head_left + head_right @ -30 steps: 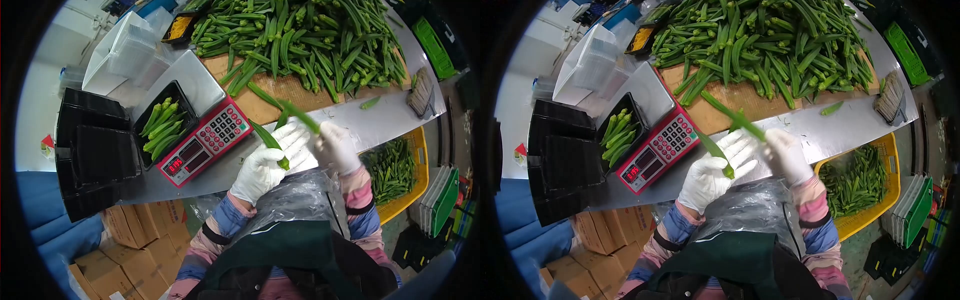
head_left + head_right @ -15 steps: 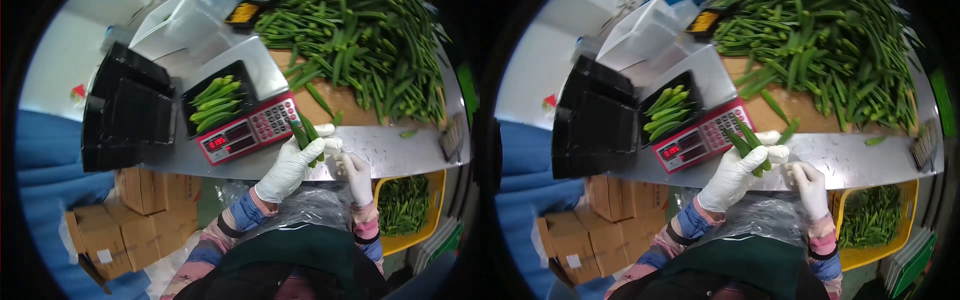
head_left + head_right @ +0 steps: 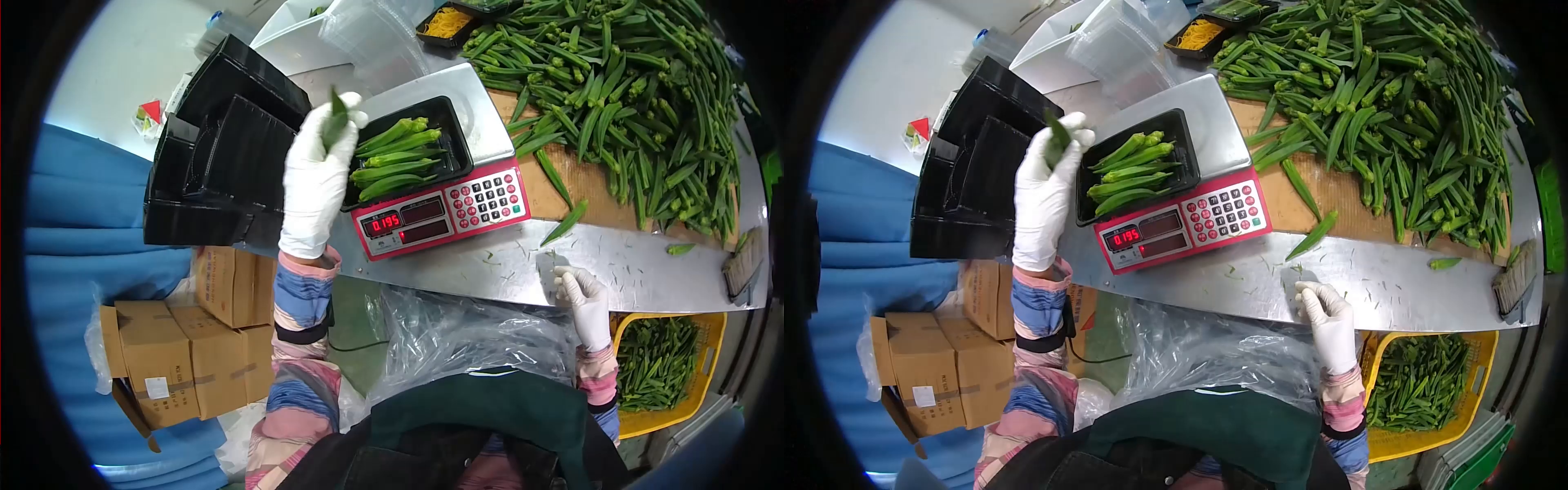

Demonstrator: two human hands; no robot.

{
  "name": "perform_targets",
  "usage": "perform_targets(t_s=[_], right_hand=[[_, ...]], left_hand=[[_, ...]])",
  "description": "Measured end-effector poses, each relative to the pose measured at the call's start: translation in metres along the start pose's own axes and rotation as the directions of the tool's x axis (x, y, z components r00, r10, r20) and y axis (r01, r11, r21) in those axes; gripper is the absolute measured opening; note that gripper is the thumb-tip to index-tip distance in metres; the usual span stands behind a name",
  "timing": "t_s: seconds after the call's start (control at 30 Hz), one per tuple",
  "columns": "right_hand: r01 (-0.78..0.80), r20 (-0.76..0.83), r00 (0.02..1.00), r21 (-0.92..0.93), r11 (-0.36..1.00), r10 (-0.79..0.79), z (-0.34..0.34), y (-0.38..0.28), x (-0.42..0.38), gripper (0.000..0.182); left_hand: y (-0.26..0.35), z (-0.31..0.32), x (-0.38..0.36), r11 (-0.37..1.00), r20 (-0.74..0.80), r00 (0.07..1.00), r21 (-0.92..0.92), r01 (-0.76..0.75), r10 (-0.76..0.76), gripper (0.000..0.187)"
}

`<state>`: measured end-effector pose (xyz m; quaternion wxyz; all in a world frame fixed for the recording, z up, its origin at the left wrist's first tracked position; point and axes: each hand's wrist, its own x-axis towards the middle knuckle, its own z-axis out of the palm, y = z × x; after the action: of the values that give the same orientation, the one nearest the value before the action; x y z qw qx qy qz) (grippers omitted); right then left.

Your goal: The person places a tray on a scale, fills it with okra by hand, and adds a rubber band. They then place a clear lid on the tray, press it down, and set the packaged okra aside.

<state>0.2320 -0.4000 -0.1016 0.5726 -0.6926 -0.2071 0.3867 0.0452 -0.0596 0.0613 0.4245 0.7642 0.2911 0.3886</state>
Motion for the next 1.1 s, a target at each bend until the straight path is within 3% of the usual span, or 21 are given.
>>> perform_targets(t_s=[0.1,0.23,0.5,0.53,0.57,0.63,0.67,0.7,0.83,0.97,1.1], right_hand=[[0.007,-0.002,1.000,-0.044,0.999,-0.007,0.002,-0.003,-0.002,0.021],[-0.014,-0.010,1.000,-0.035,0.999,0.013,0.002,-0.002,-0.003,0.022],[-0.009,-0.004,1.000,-0.074,0.997,0.009,0.008,-0.005,-0.006,0.022],[-0.013,-0.003,1.000,-0.058,0.998,0.013,0.008,-0.004,-0.006,0.022],[-0.018,-0.002,1.000,-0.042,0.999,0.018,0.008,-0.003,-0.006,0.022],[-0.005,-0.005,1.000,-0.060,0.998,0.005,0.008,-0.003,-0.007,0.022],[0.004,-0.003,1.000,-0.071,0.997,-0.004,0.008,-0.004,-0.006,0.022],[0.005,-0.004,1.000,-0.069,0.998,-0.005,0.007,-0.004,-0.006,0.021],[-0.004,-0.025,1.000,-0.055,0.998,0.003,0.004,-0.002,-0.007,0.021],[-0.003,-0.040,0.999,-0.042,0.999,0.001,-0.004,0.003,-0.004,0.022],[-0.028,-0.034,0.999,-0.047,0.998,0.027,-0.002,0.003,-0.002,0.022]], left_hand=[[-0.005,0.007,-0.005,0.995,0.056,0.994,0.036,0.093,-0.095,0.028],[0.004,0.015,-0.009,0.996,0.116,0.991,0.071,0.053,-0.061,0.029],[-0.001,0.016,0.000,0.969,0.045,0.998,0.244,-0.041,0.031,0.028],[0.004,0.014,0.001,0.950,0.082,0.995,0.302,-0.083,0.061,0.035],[-0.004,0.010,0.002,0.858,0.202,0.963,0.447,-0.255,0.181,0.040],[-0.008,0.005,0.004,0.540,0.470,0.822,0.622,-0.567,0.322,0.050],[-0.007,0.006,0.001,0.590,0.536,0.844,0.672,-0.447,0.028,0.064],[-0.033,0.007,-0.004,0.562,0.520,0.845,0.664,-0.493,0.127,0.068],[-0.032,-0.011,-0.005,0.590,0.528,0.822,0.601,-0.540,0.214,0.067],[-0.006,-0.044,-0.010,0.800,0.127,0.979,0.564,-0.205,0.161,0.047],[-0.010,-0.078,-0.022,0.867,-0.062,0.995,0.496,-0.041,0.082,0.042]])
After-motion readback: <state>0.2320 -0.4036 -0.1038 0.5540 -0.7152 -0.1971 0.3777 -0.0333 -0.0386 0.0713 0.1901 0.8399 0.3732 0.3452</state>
